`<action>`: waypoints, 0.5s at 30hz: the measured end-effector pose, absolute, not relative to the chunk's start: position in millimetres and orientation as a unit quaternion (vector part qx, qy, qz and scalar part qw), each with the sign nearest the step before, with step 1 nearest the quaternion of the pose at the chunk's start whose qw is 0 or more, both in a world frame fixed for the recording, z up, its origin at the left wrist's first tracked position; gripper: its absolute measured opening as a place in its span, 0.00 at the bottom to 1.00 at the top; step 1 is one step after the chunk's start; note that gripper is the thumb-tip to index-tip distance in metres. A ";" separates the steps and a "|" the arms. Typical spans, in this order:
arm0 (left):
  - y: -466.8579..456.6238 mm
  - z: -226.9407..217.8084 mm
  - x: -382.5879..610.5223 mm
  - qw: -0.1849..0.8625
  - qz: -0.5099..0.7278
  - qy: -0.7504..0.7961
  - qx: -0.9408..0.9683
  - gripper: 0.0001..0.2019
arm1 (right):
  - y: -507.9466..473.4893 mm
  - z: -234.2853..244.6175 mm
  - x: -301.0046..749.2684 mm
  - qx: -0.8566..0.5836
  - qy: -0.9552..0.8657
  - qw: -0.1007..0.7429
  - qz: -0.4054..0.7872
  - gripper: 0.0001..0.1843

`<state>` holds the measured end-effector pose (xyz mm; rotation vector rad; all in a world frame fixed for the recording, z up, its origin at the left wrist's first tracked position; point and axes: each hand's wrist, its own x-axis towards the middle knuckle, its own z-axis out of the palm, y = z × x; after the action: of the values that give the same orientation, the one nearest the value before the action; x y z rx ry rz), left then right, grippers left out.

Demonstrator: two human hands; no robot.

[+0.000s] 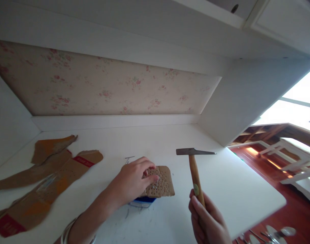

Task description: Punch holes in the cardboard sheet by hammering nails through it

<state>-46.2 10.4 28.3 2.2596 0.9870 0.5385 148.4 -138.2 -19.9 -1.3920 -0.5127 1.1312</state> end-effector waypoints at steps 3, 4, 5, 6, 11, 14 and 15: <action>25.0 38.1 -65.1 0.196 0.163 0.433 0.865 0.20 | -124.2 -40.3 156.2 -0.592 -0.244 0.600 0.479 0.21; 31.5 37.8 -72.7 0.159 0.138 0.458 0.863 0.23 | -121.3 -48.0 159.7 -0.595 -0.245 0.598 0.478 0.21; 38.7 35.5 -80.8 0.133 0.108 0.478 0.861 0.24 | -119.3 -55.3 163.0 -0.596 -0.243 0.595 0.481 0.22; 46.2 31.3 -89.1 0.112 0.076 0.501 0.855 0.24 | -118.0 -61.7 165.9 -0.603 -0.240 0.590 0.482 0.23; 77.5 -2.0 -123.4 0.075 -0.074 0.573 0.813 0.27 | -116.7 -74.5 172.0 -0.606 -0.208 0.586 0.496 0.24; 85.9 -18.9 -128.1 0.080 -0.084 0.579 0.807 0.25 | -115.4 -73.4 172.2 -0.603 -0.208 0.586 0.500 0.24; 87.2 -23.2 -126.7 0.085 -0.082 0.577 0.808 0.25 | -114.7 -73.2 172.3 -0.602 -0.210 0.587 0.499 0.24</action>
<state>-126.7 87.2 -23.2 2.4099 1.7195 -0.2455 172.3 -114.7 -73.2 -1.4036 -0.4883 1.1638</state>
